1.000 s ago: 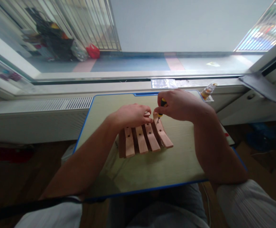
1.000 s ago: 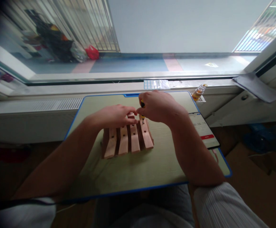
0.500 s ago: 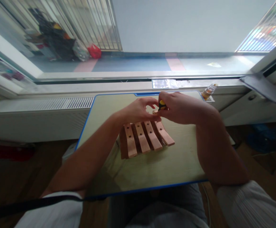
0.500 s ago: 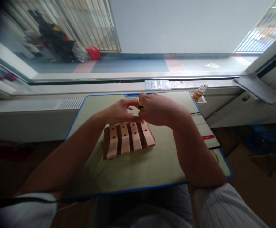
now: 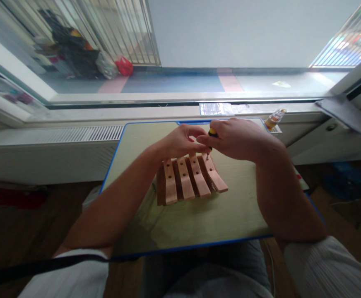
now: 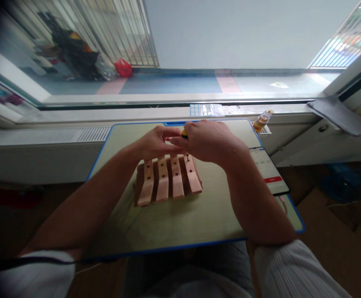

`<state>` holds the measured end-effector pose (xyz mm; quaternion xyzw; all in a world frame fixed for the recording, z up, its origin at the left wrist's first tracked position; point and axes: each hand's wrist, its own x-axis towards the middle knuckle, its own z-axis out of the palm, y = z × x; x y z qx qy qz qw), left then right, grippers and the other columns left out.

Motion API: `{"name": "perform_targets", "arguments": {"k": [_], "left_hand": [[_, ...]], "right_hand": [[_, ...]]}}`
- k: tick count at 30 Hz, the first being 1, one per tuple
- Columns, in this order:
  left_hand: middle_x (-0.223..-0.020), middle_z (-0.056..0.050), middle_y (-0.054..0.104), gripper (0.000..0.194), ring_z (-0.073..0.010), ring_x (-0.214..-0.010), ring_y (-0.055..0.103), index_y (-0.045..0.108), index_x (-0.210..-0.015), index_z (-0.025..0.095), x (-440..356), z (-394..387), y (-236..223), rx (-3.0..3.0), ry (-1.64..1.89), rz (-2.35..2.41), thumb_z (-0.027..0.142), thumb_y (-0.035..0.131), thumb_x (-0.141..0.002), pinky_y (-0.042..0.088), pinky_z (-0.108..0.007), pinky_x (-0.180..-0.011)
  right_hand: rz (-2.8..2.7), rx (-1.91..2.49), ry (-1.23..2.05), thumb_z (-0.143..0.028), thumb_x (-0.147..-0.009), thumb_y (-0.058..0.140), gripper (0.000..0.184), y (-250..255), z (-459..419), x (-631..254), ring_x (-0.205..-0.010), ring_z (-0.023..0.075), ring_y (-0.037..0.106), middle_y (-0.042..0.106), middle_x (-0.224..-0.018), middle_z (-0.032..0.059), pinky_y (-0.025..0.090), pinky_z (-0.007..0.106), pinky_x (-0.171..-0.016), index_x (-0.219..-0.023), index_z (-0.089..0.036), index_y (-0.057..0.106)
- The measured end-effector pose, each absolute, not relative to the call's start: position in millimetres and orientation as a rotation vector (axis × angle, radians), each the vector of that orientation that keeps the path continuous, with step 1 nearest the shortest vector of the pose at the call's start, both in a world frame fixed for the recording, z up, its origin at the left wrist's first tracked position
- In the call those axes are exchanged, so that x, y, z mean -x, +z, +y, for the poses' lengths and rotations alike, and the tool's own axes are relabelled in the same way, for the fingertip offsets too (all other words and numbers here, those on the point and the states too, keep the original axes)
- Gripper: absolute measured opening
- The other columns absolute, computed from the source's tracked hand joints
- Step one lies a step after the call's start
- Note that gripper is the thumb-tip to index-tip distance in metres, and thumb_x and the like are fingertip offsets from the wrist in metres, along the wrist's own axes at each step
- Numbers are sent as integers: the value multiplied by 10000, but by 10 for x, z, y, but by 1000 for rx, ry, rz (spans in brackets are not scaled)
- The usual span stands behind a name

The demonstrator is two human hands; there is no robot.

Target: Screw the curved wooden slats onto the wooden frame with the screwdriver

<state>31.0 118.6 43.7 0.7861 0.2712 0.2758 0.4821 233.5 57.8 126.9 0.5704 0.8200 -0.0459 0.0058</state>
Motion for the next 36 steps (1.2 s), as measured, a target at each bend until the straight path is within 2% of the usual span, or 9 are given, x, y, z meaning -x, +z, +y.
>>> {"name": "perform_targets", "arguments": {"k": [4, 6, 9, 13, 17, 25, 29, 33, 36], "left_hand": [[-977, -54, 821, 292, -179, -916, 736, 848, -1001, 164, -307, 1178, 447, -1937, 663, 678, 401, 871, -833, 577, -289, -853], [-1049, -72, 830, 306, -204, -988, 750, 857, -1035, 173, -305, 1185, 444, -1956, 652, 680, 412, 860, -842, 586, -316, -907], [-1096, -92, 828, 308, -238, -1062, 748, 866, -1027, 174, -298, 1205, 434, -1994, 636, 679, 425, 853, -850, 585, -350, -955], [-1105, -102, 828, 356, -263, -1093, 748, 868, -1063, 170, -286, 1232, 423, -2010, 621, 670, 454, 854, -848, 580, -384, -993], [-1115, -92, 824, 394, -260, -1102, 740, 857, -1086, 173, -283, 1233, 430, -2012, 591, 670, 487, 854, -848, 579, -377, -989], [-981, -48, 802, 354, -196, -928, 724, 829, -972, 168, -293, 1201, 449, -1968, 631, 700, 488, 872, -827, 570, -302, -862], [-1032, -67, 816, 332, -212, -981, 736, 857, -998, 178, -291, 1218, 434, -1966, 628, 679, 467, 864, -834, 581, -316, -899], [-1143, -84, 825, 347, -238, -1087, 742, 877, -1068, 202, -285, 1236, 423, -1986, 626, 669, 465, 858, -842, 581, -334, -962], [-1150, -82, 827, 355, -240, -1090, 738, 876, -1084, 204, -281, 1241, 425, -2008, 601, 670, 472, 845, -853, 574, -341, -964]], "right_hand": [[2619, -1782, -201, -711, -1002, 528, 578, 1298, 589, -2418, -810, 274, 674, 790, -994, 158, 382, 372, -687, -1139, -202, 766], [2703, -1757, -289, -611, -946, 672, 486, 1318, 602, -2482, -790, 249, 672, 796, -979, 112, 405, 356, -689, -1217, -218, 756], [2845, -1670, -404, -420, -916, 714, 405, 1339, 618, -2562, -790, 214, 683, 799, -956, 47, 433, 331, -707, -1284, -258, 759], [2895, -1667, -324, -338, -910, 686, 297, 1341, 628, -2574, -801, 206, 673, 786, -932, 41, 424, 327, -711, -1167, -249, 804], [2828, -1759, -277, -397, -904, 721, 211, 1337, 621, -2506, -736, 190, 614, 753, -863, 39, 376, 327, -669, -1022, -231, 779], [2721, -1871, -182, -580, -953, 673, 361, 1334, 622, -2408, -703, 198, 549, 715, -817, 65, 340, 351, -661, -910, -226, 732], [2716, -1845, -250, -647, -917, 712, 423, 1351, 633, -2478, -725, 206, 609, 766, -873, 61, 382, 347, -666, -1001, -237, 774], [2883, -1681, -435, -514, -906, 751, 412, 1368, 631, -2567, -805, 210, 690, 809, -974, 43, 455, 338, -728, -1230, -264, 799], [2938, -1604, -452, -373, -923, 697, 335, 1367, 631, -2588, -821, 202, 694, 811, -977, 43, 470, 330, -752, -1210, -258, 826]]}}
